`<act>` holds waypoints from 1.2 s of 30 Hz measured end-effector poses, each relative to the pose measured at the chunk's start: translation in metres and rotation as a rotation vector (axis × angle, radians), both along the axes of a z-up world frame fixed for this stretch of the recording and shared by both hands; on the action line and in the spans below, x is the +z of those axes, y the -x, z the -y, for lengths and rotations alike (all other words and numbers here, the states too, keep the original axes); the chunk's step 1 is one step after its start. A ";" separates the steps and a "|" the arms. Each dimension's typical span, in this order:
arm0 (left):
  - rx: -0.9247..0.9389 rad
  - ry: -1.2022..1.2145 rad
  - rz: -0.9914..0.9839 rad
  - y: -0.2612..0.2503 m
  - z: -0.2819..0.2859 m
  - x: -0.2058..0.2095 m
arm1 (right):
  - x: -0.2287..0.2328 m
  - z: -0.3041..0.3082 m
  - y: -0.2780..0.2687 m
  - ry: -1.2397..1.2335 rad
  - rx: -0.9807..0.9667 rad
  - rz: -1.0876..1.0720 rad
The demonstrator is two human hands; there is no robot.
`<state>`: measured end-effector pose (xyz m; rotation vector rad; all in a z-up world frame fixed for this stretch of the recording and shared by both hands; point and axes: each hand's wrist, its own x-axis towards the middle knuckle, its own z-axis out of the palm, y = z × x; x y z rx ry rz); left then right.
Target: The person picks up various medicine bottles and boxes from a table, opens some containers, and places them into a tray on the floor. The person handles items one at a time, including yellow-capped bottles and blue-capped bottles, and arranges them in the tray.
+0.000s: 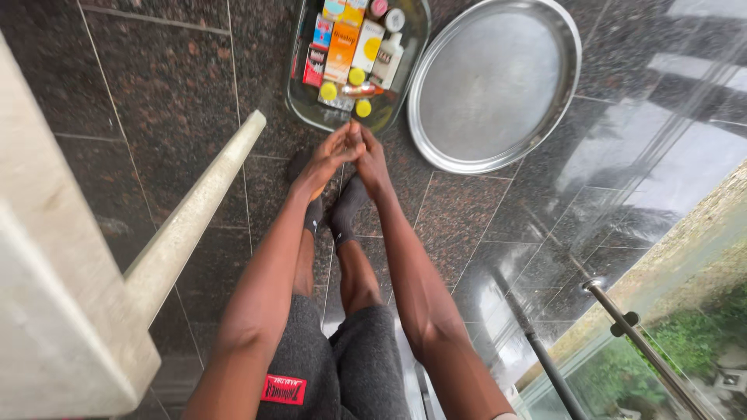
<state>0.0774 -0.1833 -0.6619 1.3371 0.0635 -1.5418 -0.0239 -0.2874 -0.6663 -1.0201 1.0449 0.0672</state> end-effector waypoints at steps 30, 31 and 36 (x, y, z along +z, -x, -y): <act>-0.283 0.291 0.232 0.065 -0.062 0.464 | 0.505 -0.027 0.106 -0.189 0.121 0.302; -0.249 0.294 0.222 0.069 -0.067 0.479 | 0.521 -0.032 0.108 -0.195 0.135 0.324; -0.213 0.402 0.268 0.071 -0.076 0.521 | 0.577 -0.041 0.114 -0.098 0.173 0.399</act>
